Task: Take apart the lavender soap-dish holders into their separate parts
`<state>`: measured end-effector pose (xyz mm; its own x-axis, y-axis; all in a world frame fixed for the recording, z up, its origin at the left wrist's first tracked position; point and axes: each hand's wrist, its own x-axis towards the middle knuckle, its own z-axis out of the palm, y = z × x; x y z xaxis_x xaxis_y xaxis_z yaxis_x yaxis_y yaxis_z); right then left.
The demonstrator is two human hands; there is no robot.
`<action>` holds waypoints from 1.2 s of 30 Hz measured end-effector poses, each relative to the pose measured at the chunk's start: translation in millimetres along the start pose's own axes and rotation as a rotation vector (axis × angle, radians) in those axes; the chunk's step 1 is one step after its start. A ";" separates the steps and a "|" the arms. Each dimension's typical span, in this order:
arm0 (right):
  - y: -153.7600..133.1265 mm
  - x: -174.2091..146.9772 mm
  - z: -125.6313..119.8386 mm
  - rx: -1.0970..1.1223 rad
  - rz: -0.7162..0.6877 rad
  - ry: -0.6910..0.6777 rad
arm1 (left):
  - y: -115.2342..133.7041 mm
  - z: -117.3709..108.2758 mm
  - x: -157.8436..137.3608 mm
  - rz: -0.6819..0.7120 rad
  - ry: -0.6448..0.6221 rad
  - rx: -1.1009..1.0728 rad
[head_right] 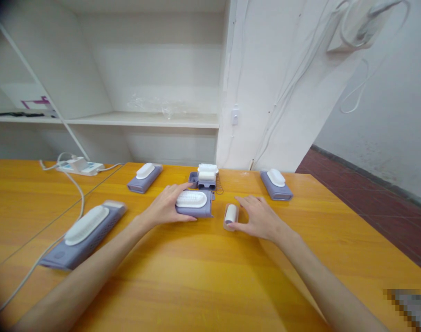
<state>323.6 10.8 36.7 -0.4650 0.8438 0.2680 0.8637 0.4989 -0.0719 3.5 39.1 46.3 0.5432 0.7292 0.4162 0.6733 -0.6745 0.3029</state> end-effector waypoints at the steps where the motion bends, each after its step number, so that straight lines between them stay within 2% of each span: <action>1: 1.2 -0.6 1.1 0.008 0.002 0.007 | -0.1 -0.2 0.1 0.000 0.005 -0.001; 5: -13.4 3.5 1.1 0.053 -0.025 0.115 | 1.7 -0.5 1.3 0.001 0.019 -0.013; 9: -53.9 14.8 6.3 0.124 -0.083 0.187 | 1.5 0.8 -0.1 0.027 -0.004 -0.041; 12: -80.5 23.4 18.4 0.196 -0.002 0.188 | -4.5 3.1 -5.6 0.019 -0.023 -0.043; 15: -93.9 29.9 29.8 0.221 0.043 0.163 | -13.7 6.8 -13.7 -0.033 -0.031 -0.046; 22: -102.2 35.1 44.3 0.288 0.028 0.089 | -19.5 12.4 -21.5 -0.054 -0.054 -0.009; 28: -108.2 32.7 48.3 0.264 0.045 0.130 | 6.9 5.0 -5.0 0.105 -0.084 0.153; 33: -106.8 34.3 47.5 0.290 0.000 0.147 | 28.9 5.7 13.5 0.119 -0.240 0.348; 36: -105.6 35.5 46.7 0.301 -0.012 0.148 | 37.0 8.1 19.2 0.140 -0.275 0.409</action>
<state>206.8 -2.7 9.0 -0.4227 0.8102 0.4060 0.7515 0.5638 -0.3426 42.9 29.1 58.5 0.7171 0.6756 0.1712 0.6960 -0.7075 -0.1231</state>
